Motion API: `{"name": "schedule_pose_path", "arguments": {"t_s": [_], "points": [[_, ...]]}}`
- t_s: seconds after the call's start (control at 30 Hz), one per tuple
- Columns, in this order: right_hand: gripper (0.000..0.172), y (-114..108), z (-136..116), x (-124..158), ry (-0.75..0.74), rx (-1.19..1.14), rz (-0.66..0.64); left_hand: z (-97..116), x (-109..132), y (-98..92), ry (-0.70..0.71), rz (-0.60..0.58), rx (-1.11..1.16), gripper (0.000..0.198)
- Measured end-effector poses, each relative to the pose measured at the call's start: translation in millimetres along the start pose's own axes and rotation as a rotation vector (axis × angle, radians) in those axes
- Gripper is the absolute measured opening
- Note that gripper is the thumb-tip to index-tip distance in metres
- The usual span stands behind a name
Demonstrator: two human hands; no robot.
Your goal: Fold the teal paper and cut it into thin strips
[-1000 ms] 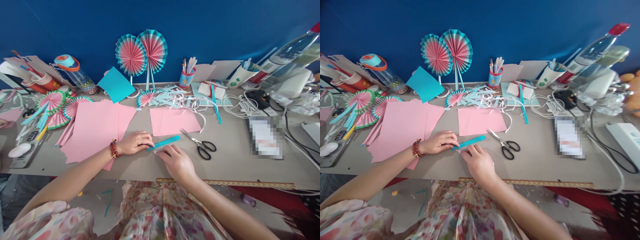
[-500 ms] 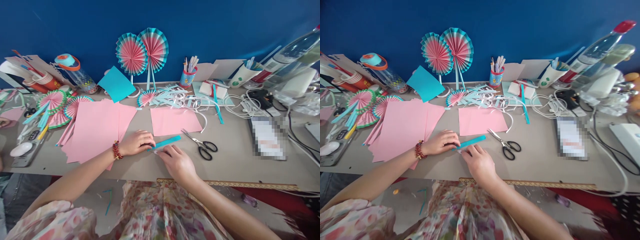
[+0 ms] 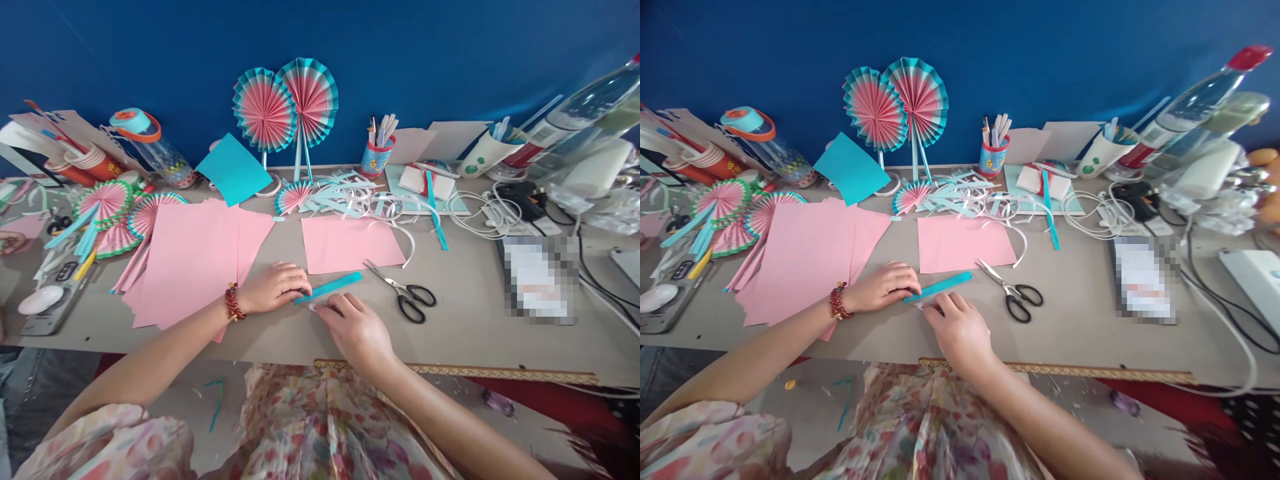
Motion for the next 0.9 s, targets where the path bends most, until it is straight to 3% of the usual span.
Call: {"name": "schedule_pose_path", "arguments": {"t_s": [0.3, 0.53, 0.7, 0.8, 0.9], "points": [[0.022, -4, -5, 4, -0.005, 0.001, -0.015, 2, 1, -0.1, -0.018, 0.003, -0.022, 0.027], [0.022, -11, -22, 20, -0.099, -0.209, -0.039, -2, 1, -1.6, -0.026, 0.014, -0.001, 0.019], [0.025, -43, 18, 34, -0.061, -0.262, 0.061, 9, 3, -9.3, -0.097, 0.104, 0.071, 0.018], [0.026, -56, 44, 45, -0.020, -0.198, 0.114, 18, 7, -9.0, -0.222, 0.189, -0.117, 0.032], [0.026, -57, 55, 55, -0.003, -0.147, 0.120, 24, 7, -3.0, -0.278, 0.177, -0.258, 0.025]]}}
Point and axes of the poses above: each hand's wrist, its own x-axis away from the middle knuckle, its own y-axis out of the palm, z = x × y, the point moved 7 cm from there along -x, towards the middle knuckle, and after that the axes turned 4 degrees about z, right-handed, at the moved point
